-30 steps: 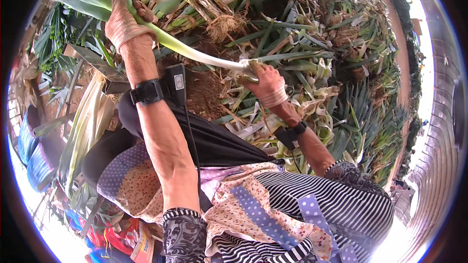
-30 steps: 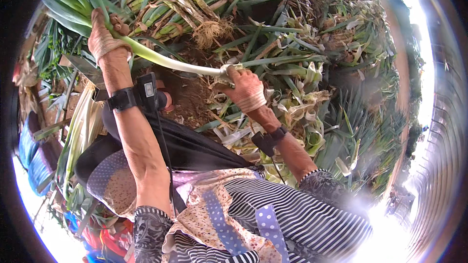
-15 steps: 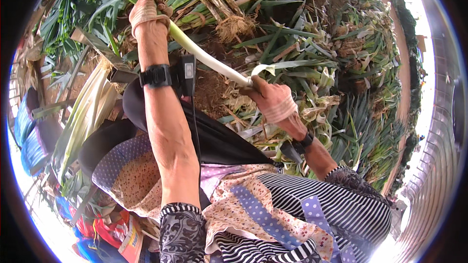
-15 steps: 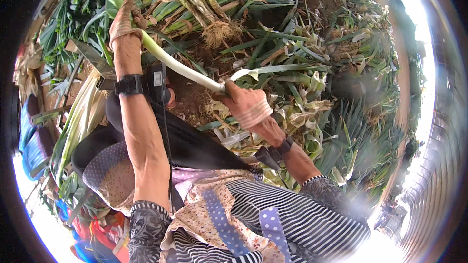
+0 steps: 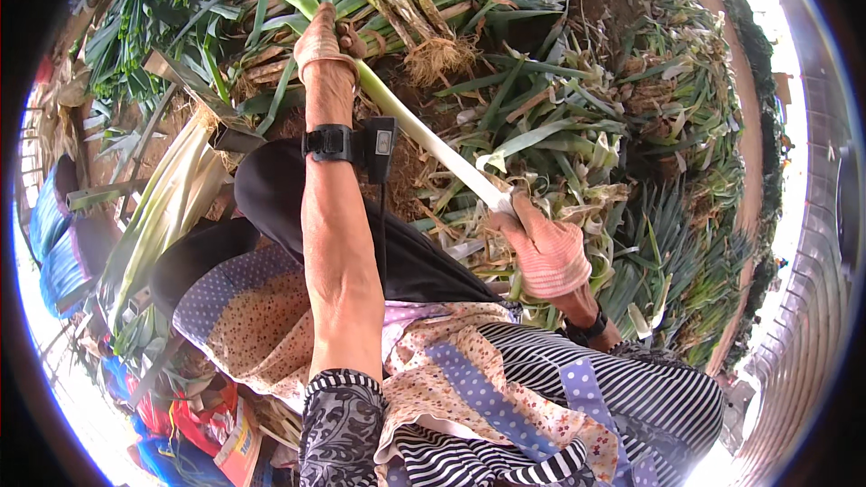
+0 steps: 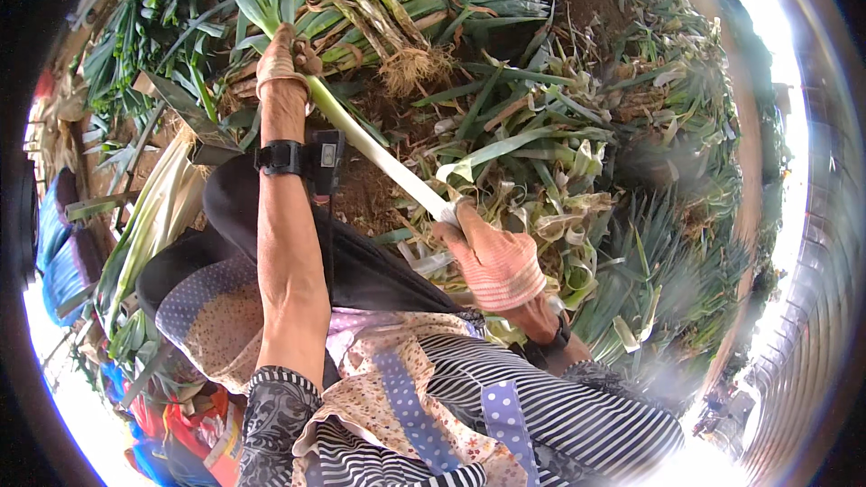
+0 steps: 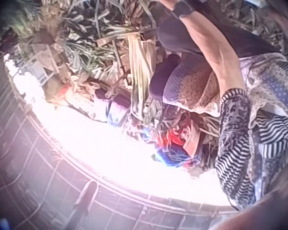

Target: Cleaning and peeling outer layers from harvested leeks in an agricultural setting.

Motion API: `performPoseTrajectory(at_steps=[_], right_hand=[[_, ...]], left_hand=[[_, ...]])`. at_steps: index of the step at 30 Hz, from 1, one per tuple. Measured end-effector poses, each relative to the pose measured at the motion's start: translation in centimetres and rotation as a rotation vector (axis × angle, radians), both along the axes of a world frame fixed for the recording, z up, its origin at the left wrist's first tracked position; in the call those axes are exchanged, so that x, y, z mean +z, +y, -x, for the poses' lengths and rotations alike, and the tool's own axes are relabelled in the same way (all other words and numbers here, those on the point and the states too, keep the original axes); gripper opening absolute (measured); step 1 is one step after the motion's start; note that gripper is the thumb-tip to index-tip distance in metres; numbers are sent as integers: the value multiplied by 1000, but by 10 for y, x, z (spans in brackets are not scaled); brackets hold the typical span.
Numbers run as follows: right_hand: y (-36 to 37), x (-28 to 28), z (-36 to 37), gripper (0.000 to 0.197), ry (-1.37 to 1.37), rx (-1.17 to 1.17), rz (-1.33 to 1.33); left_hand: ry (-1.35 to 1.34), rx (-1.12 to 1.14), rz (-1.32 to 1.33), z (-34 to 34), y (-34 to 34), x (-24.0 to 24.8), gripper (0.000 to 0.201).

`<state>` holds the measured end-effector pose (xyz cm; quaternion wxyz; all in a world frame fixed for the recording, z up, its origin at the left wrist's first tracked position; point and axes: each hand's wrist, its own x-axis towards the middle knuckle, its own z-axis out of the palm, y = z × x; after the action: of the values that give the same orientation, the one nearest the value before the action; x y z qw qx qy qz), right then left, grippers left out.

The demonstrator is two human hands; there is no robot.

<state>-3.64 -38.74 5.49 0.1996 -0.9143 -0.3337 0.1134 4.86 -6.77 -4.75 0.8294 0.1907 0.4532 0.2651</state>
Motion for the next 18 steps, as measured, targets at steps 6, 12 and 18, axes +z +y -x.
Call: performPoseTrajectory(at_steps=[6, 12, 18], right_hand=[[-78, 2, 4, 20, -163, 92, -54], [-47, -22, -29, 41, -438, -6, 144], [24, -60, -54, 50, -196, -36, 87]], left_hand=[[93, 121, -124, 9, 33, 10, 25], [-43, 89, -223, 10, 34, 18, 25], [1, 135, -134, 7, 25, 19, 20]])
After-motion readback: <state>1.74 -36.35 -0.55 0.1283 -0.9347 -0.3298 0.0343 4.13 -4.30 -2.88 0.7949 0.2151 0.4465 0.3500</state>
